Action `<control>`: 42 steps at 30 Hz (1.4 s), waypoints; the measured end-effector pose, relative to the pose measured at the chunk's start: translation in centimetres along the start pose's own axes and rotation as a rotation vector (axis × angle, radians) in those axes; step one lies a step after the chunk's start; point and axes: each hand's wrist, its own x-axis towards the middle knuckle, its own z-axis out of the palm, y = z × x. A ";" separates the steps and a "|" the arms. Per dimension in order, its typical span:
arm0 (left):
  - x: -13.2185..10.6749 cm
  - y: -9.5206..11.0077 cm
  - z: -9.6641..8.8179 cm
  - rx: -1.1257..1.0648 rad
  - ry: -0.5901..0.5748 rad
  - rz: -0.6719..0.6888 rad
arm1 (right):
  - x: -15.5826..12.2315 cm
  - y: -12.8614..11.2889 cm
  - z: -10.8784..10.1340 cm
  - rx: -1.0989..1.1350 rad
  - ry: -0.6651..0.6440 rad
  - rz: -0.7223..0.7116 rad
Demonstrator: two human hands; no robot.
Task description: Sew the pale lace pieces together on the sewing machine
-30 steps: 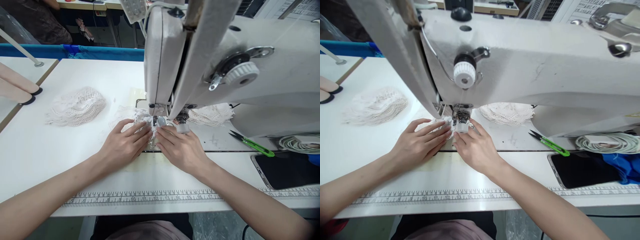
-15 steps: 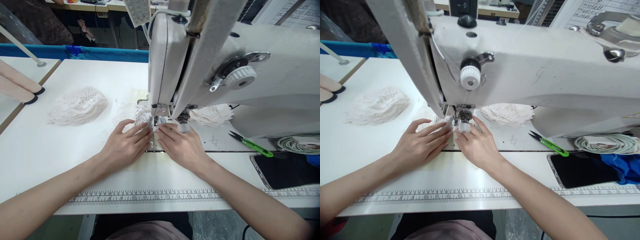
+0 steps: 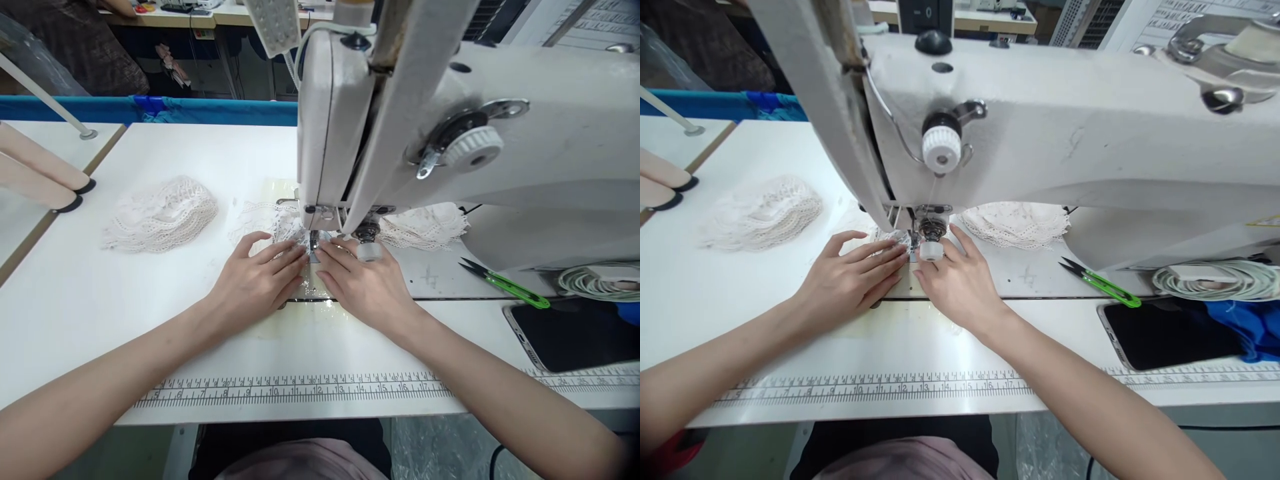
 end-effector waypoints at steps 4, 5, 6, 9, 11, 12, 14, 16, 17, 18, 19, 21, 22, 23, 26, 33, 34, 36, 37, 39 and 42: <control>0.2 -0.4 0.3 -0.009 -0.011 -0.015 | -0.1 0.2 -0.3 -0.001 0.021 0.001; 0.2 -0.5 0.4 -0.011 -0.013 -0.019 | -0.1 0.3 -0.3 0.002 0.024 0.003; 0.2 -0.5 0.5 -0.014 -0.015 -0.023 | -0.1 0.5 -0.4 0.009 0.024 0.004; 0.2 -0.7 0.8 -0.038 -0.027 -0.032 | -0.2 0.8 -0.6 0.033 0.017 0.001; 0.1 -0.8 0.8 -0.052 -0.025 -0.040 | -0.2 0.9 -0.8 0.047 0.008 0.006; 0.0 -0.9 0.7 -0.052 -0.021 -0.051 | -0.2 0.9 -0.9 0.053 0.005 0.012; -0.1 -1.1 0.5 -0.027 -0.022 -0.093 | -0.2 1.0 -1.0 0.066 -0.001 0.025; -0.3 -1.4 0.2 0.023 -0.051 -0.174 | -0.2 1.0 -1.0 0.081 -0.005 0.031; -0.4 -1.5 0.0 0.046 -0.077 -0.217 | -0.2 1.0 -0.9 0.089 -0.003 0.034; -0.5 -1.7 -0.1 0.065 -0.104 -0.252 | -0.3 0.9 -0.9 0.101 0.002 0.037; -0.6 -1.9 -0.3 0.077 -0.129 -0.279 | -0.3 0.8 -0.8 0.121 0.008 0.043; -0.7 -2.3 -0.7 0.079 -0.174 -0.304 | -0.4 0.6 -0.7 0.208 0.020 0.047; -0.6 -2.6 -1.1 0.064 -0.193 -0.305 | -0.4 0.4 -0.7 0.279 0.025 0.042; -0.5 -2.9 -1.7 0.035 -0.212 -0.305 | -0.3 0.1 -0.8 0.365 0.022 0.033; -0.2 -4.0 -4.3 -0.206 -0.336 -0.286 | 0.5 -0.9 -1.5 0.624 -0.058 0.030; -0.9 -6.7 -10.1 -0.845 -0.702 -0.362 | 5.9 -3.6 -2.5 1.466 -0.609 0.338; -1.4 -7.1 -10.4 -0.873 -0.684 -0.395 | 6.7 -4.0 -2.2 1.573 -0.662 0.395; -3.1 -8.0 -10.8 -0.915 -0.634 -0.489 | 8.2 -5.1 -1.4 1.680 -0.697 0.505; -4.2 -8.5 -10.8 -0.938 -0.608 -0.538 | 8.9 -5.7 -1.0 1.692 -0.676 0.533; -6.7 -9.4 -10.9 -0.992 -0.579 -0.618 | 10.0 -6.7 -0.3 1.678 -0.615 0.518; -10.4 -11.0 -10.7 -1.073 -0.570 -0.695 | 11.8 -7.7 0.6 1.642 -0.522 0.439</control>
